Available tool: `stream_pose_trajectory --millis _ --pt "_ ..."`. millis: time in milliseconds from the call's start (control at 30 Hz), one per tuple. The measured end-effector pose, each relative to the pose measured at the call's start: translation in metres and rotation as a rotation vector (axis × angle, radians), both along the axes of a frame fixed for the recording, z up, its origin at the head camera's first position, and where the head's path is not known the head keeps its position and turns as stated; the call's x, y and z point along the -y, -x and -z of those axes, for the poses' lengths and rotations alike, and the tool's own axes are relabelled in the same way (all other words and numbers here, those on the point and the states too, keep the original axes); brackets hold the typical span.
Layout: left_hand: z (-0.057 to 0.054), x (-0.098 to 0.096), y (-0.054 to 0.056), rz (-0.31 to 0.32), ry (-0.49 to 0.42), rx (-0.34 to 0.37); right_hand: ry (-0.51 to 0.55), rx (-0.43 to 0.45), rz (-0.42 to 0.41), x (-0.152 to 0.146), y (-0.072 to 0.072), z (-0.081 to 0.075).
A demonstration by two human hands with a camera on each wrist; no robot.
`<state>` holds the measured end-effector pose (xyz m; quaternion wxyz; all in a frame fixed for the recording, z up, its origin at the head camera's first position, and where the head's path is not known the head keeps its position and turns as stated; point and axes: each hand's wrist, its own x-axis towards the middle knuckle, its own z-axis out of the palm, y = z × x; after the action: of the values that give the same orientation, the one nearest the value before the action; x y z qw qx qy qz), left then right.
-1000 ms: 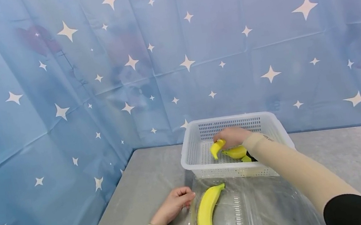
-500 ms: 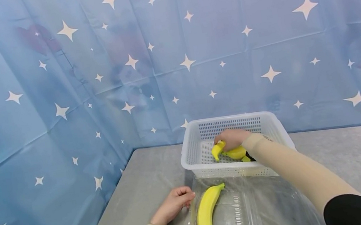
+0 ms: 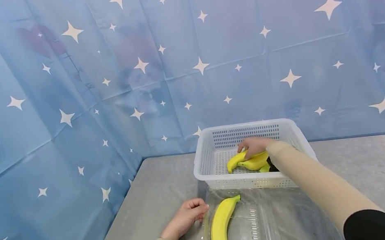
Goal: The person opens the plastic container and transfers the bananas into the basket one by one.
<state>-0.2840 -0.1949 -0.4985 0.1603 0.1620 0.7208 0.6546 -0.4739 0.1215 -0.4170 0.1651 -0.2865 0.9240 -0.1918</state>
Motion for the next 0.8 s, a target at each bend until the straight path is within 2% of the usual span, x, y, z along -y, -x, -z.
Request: stream_pose_trajectory --millis 500,800 --pt "-0.004 0.000 0.000 -0.003 0.027 -0.033 -0.035 -0.014 0.072 -0.022 0.000 -0.007" --pt "-0.003 0.000 -0.002 0.005 0.025 -0.015 -0.016 -0.025 0.094 -0.037 -0.001 -0.009"
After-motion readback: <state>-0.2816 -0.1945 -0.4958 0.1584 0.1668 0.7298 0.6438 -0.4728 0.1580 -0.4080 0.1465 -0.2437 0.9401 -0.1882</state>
